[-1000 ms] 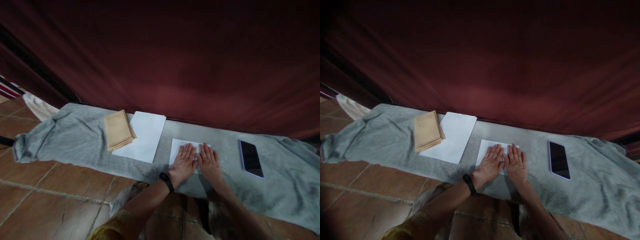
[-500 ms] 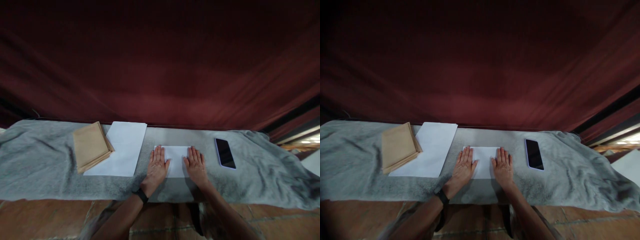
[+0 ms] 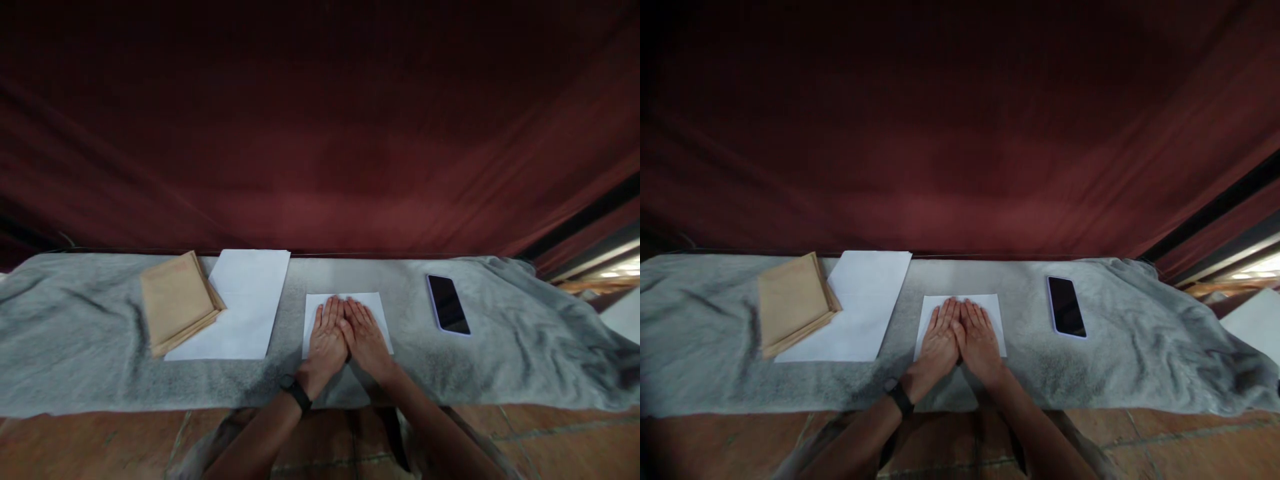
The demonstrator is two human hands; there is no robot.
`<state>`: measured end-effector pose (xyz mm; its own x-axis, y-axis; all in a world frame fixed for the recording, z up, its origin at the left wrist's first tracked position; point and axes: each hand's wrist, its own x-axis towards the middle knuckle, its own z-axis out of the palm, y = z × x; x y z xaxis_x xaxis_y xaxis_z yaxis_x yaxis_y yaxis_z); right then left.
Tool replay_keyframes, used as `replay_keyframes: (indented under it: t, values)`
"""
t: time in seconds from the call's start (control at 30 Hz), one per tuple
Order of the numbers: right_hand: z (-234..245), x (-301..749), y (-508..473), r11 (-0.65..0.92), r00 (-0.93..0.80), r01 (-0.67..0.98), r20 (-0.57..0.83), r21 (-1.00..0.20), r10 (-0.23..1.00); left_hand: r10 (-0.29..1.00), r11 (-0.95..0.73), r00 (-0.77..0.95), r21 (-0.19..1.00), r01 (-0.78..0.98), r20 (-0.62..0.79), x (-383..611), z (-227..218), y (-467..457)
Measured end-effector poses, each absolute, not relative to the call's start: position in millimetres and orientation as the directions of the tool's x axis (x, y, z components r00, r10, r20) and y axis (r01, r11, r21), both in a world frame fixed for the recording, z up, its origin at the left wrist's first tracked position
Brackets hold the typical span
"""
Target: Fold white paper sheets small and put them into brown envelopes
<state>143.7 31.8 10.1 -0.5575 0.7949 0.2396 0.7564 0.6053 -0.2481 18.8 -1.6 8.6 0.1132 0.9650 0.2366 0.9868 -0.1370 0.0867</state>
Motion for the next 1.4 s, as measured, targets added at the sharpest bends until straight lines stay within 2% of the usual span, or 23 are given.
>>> replay_keyframes:
  t: [0.3,0.63,0.93,1.07,1.23,1.3,1.4]
  values:
    - [9,161,38,0.563,-0.52,0.821,0.281,-0.096,0.807,0.971,-0.104,0.075,0.121,0.987,0.228,7,14,-2]
    - [-1,175,45,0.534,-0.496,0.843,0.286,-0.07,0.82,0.978,-0.085,0.059,0.124,0.989,0.201,5,18,-8]
    - [-16,208,61,0.449,-0.403,0.893,0.453,0.006,0.795,0.982,-0.073,0.051,0.12,0.99,0.181,9,23,-7]
    - [-12,204,63,0.435,-0.363,0.899,0.481,-0.044,0.798,0.981,-0.07,0.046,0.123,0.99,0.187,11,26,-7]
    - [-4,170,47,0.624,-0.541,0.765,0.364,-0.161,0.758,0.983,-0.083,0.059,0.133,0.988,0.174,10,26,-8]
    - [-2,159,41,0.67,-0.603,0.724,0.32,-0.166,0.731,0.985,-0.086,0.065,0.125,0.988,0.16,9,25,-7]
    - [-1,154,36,0.659,-0.603,0.738,0.294,-0.148,0.741,0.985,-0.088,0.072,0.103,0.991,0.154,6,23,-7]
